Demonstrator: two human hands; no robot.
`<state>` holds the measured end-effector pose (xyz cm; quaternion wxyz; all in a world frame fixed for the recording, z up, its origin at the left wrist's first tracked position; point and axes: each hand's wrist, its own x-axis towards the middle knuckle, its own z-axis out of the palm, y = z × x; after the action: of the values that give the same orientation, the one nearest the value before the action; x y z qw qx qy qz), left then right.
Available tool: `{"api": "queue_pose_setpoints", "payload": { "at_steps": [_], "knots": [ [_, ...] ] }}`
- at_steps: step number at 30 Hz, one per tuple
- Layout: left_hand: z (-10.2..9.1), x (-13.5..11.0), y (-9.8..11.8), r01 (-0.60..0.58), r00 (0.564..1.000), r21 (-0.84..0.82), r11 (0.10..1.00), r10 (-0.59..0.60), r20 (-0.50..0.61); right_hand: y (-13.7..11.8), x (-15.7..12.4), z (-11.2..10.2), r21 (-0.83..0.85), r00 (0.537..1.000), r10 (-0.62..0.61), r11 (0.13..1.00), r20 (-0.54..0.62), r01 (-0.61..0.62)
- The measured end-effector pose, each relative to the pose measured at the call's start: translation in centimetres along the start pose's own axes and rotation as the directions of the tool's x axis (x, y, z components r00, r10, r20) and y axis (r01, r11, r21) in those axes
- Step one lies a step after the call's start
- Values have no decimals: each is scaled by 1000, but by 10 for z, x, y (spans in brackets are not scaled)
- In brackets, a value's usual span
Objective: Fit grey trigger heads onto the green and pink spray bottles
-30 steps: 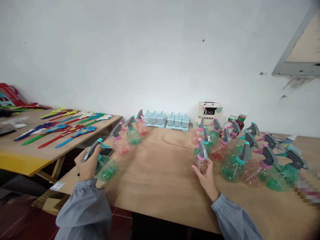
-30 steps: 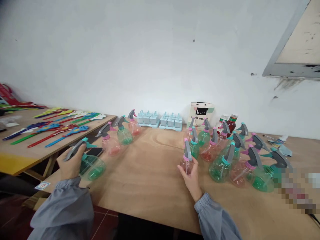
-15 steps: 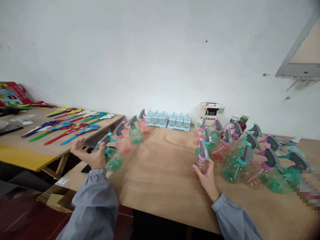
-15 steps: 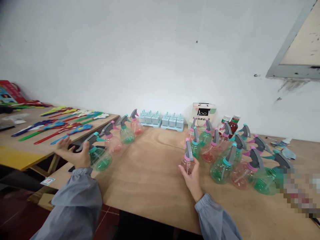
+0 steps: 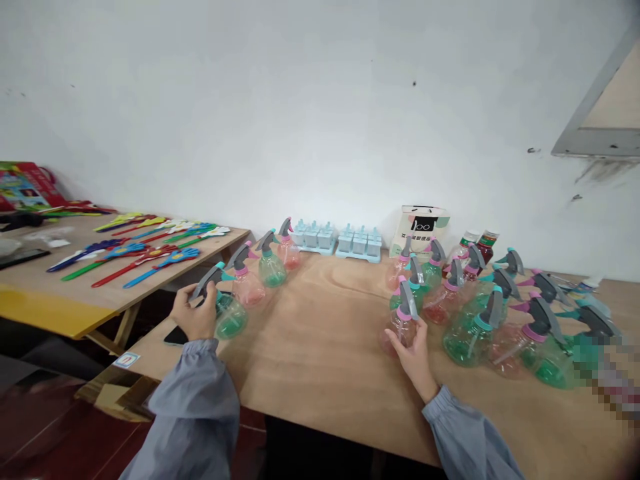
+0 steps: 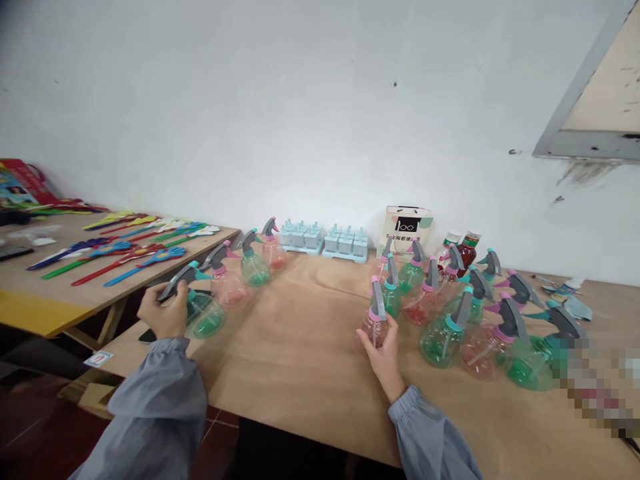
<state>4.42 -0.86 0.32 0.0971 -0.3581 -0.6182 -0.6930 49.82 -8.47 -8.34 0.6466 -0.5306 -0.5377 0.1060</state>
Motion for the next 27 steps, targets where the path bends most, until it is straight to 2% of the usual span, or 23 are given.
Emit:
{"api": "queue_pose_setpoints", "payload": {
  "at_steps": [5,7,8,9,11,12,13,14,15,16,17,18,19,20,21,24,26,27],
  "knots": [
    [-1,-2,-3,-26,1000,7,1000,26,2,2,0,0,11,1000,13,1000,11,-14],
    [-5,-7,0,-114,990,-3,993,113,-90,2,-1,1,12,1000,13,1000,2,-13],
    [-8,-12,4,-177,971,-3,984,174,-162,2,-2,2,14,1000,11,1000,-1,-11],
    [-10,-19,11,-240,945,-3,971,233,-232,2,-3,3,17,1000,8,1000,1,-8],
    [-13,-40,33,-346,908,-58,936,319,-270,-1,-8,6,28,999,-8,1000,31,7],
    [-12,-54,48,-349,931,-148,925,324,-168,-4,-11,8,33,998,-19,999,58,17],
    [-11,-69,65,-313,946,-273,910,324,-3,-7,-14,10,37,996,-31,999,87,28],
    [-8,-86,83,-224,909,-389,893,336,246,-11,-18,12,40,992,-43,998,116,39],
    [-4,-103,101,-88,809,-446,890,325,489,-14,-21,14,44,988,-54,998,143,48],
    [1,-121,117,24,702,-466,885,317,638,-18,-25,17,51,984,-62,997,170,54],
    [6,-137,132,140,606,-459,878,291,740,-21,-29,20,63,978,-66,997,198,55],
    [13,-153,145,255,534,-437,862,252,807,-24,-33,23,81,972,-72,995,223,55],
    [20,-168,155,352,488,-428,833,227,843,-26,-37,26,101,967,-81,993,242,57],
    [26,-181,163,423,447,-418,804,217,868,-28,-40,29,119,960,-95,991,264,65],
    [33,-192,169,467,432,-409,784,201,879,-28,-43,32,130,951,-117,988,285,82],
    [51,-211,177,557,425,-389,734,150,893,-28,-41,31,95,917,-210,977,339,189],
    [60,-211,178,621,380,-355,699,128,916,-27,-26,22,14,924,-246,967,294,253],
    [63,-208,178,649,349,-330,685,118,930,-27,-15,17,-37,940,-255,962,225,270]
  ]
}}
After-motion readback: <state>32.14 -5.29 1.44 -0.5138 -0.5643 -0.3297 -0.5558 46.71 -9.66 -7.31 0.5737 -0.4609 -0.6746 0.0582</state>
